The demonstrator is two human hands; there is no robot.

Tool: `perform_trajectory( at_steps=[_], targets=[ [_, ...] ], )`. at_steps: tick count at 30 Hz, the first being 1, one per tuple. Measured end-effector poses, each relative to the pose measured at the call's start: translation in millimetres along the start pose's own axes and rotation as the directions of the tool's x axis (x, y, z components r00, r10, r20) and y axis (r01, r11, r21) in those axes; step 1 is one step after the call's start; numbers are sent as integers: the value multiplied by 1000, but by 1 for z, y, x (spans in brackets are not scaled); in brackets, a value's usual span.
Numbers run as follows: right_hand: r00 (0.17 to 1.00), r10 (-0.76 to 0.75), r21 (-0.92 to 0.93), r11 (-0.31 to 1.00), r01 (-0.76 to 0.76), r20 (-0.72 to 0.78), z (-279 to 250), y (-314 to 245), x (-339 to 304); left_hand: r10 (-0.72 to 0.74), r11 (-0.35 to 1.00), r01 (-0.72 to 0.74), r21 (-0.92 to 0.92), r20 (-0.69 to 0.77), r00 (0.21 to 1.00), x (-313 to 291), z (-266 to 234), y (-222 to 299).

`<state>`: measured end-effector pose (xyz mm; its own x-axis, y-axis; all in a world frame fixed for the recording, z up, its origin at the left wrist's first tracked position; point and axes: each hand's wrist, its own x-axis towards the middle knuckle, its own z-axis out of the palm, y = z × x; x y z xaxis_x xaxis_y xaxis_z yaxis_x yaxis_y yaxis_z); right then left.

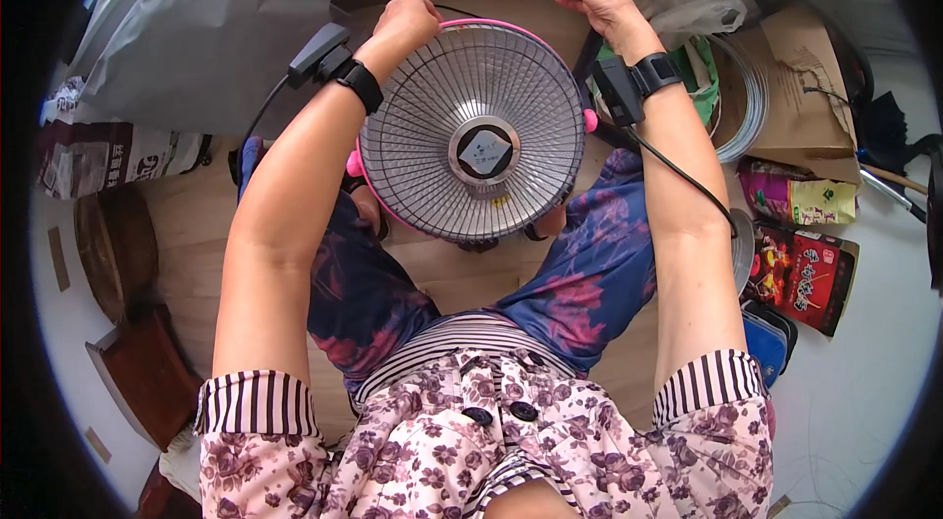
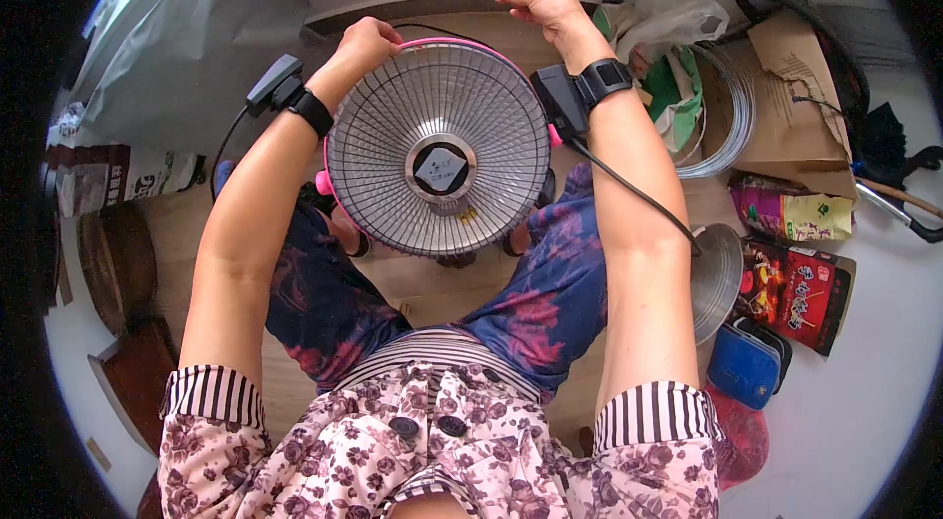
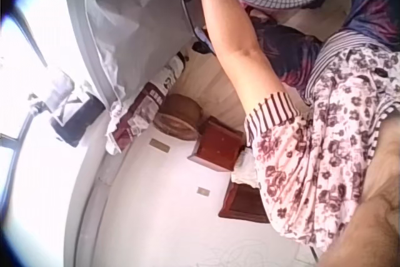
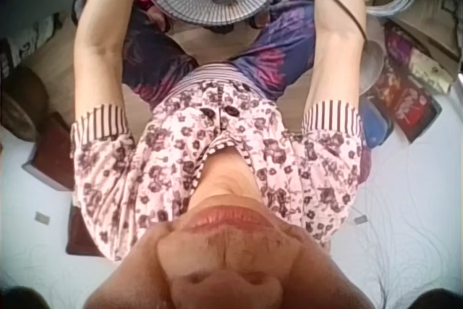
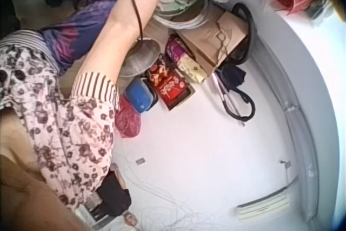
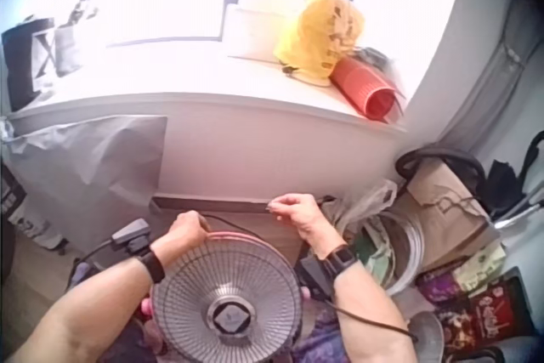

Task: The person is assembling an electric heater by placing a wire grille onto the front of the main unit and attaching several small pink clips around the rim to secure it. They then pick up and handle a piece of brown cloth.

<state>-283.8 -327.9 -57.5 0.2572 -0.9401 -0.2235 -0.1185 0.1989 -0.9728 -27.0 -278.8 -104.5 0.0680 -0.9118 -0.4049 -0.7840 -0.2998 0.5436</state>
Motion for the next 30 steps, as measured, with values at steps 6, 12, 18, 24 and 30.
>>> perform_trajectory(
  at_steps=[6,12,18,24,30],
  targets=[
    [999,40,91,995,-38,-27,0,-1,0,69,997,-67,50,-29,997,0,-1,-1],
    [995,91,169,982,-84,-38,-9,2,7,80,997,-81,-7,-18,997,2,-1,-4],
    [988,136,183,976,-121,-73,-9,-1,4,48,999,-48,9,-6,999,2,-4,0],
    [981,165,185,972,-144,-99,-10,0,2,71,997,-71,15,-9,997,0,-4,-3],
    [978,160,213,968,-130,-130,-11,13,16,60,998,-60,-14,-24,998,2,-3,-2]
  ],
)
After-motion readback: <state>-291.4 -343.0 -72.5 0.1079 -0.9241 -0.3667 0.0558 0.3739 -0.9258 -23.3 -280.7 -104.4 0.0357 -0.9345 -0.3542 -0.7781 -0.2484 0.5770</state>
